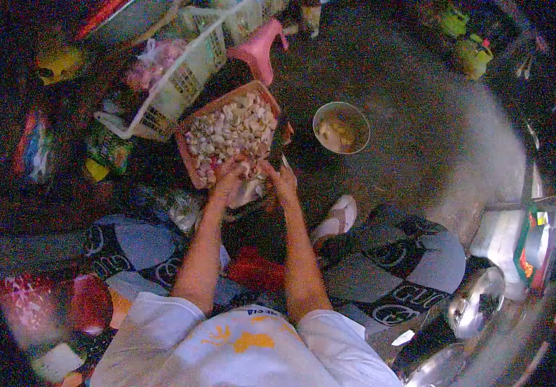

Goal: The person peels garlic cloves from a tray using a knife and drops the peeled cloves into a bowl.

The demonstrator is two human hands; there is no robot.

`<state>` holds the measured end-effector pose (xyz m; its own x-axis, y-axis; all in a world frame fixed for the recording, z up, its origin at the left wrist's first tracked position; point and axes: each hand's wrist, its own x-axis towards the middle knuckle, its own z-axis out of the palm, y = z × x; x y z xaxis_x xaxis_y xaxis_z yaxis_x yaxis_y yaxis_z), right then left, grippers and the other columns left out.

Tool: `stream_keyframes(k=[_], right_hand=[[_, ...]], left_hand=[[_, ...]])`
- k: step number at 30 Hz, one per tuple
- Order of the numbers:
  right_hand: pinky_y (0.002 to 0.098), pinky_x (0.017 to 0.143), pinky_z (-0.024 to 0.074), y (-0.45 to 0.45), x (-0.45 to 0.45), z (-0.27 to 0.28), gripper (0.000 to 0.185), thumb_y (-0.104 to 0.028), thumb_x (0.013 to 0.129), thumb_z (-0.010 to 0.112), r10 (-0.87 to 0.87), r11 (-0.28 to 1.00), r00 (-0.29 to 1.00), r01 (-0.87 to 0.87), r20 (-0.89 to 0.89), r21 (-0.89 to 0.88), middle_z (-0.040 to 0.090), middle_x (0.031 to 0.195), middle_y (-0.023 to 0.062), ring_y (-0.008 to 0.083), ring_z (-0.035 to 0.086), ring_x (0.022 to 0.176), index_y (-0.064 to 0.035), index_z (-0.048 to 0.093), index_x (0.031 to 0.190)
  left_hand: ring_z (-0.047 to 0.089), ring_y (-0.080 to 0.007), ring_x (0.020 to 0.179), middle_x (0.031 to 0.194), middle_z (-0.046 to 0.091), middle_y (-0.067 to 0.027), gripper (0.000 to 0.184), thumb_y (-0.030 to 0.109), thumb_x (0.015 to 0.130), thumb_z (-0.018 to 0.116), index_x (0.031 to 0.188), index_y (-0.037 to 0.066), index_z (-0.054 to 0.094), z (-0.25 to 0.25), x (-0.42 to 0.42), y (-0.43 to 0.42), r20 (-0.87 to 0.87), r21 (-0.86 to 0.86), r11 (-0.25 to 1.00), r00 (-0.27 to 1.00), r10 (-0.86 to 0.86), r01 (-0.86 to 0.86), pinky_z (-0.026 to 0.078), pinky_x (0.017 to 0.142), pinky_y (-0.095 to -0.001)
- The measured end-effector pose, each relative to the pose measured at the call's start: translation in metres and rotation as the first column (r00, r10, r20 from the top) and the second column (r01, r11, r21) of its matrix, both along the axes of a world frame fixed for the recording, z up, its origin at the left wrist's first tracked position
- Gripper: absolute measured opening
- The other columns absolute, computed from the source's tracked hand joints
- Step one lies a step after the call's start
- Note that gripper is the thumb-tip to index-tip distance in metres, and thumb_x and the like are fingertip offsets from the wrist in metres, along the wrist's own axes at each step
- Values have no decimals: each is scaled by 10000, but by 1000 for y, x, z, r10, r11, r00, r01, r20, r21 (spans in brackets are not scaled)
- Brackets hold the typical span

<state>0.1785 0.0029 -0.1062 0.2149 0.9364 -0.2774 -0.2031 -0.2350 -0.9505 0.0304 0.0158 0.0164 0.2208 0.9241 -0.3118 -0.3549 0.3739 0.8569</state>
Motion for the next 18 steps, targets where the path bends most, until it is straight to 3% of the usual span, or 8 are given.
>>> stream_keyframes(k=[3,6,8,12,15,18], right_hand=[[184,412,285,-7,-17,11,192,-271,775,633,-17,993,997,26,-74,116,478,612,-62,31,401,476,-97,572,826],[193,426,303,-8,-25,21,220,-280,801,598,-11,1000,999,11,33,-11,479,629,-55,43,405,487,-88,577,906],[202,433,312,-25,-22,120,251,-290,825,562,120,993,986,-119,114,-15,477,630,-49,49,408,490,-74,579,952],[212,443,310,-18,-22,99,306,-341,862,493,33,997,999,-34,26,69,454,595,-36,60,404,500,-51,583,897],[212,445,304,-22,-20,104,342,-366,872,468,154,975,979,-173,133,141,435,569,-32,60,395,507,-45,588,891],[212,447,304,-25,-16,109,348,-359,877,462,296,950,920,-312,257,24,421,565,-33,59,385,508,-46,596,949]], left_hand=[[540,-118,775,848,589,-33,179,106,781,600,940,59,533,4,9,-11,161,-163,984,982,94,-68,437,617,-214],[541,-118,778,888,594,-41,204,116,771,613,953,65,537,-5,6,-14,302,-136,991,952,58,-17,438,614,-206],[549,-126,771,899,599,-49,196,104,771,607,949,55,541,-11,4,-15,285,-182,979,948,140,-90,450,618,-221],[566,-142,736,893,608,-72,182,75,767,598,934,24,545,-23,-9,-13,259,-157,984,957,127,-87,466,618,-250],[572,-154,698,848,609,-79,159,56,756,598,902,7,556,-26,-12,-6,226,-141,982,961,156,-126,478,610,-268],[570,-158,692,813,602,-79,151,27,746,594,889,-3,553,-22,-14,-7,203,-143,970,953,225,-198,466,587,-261]])
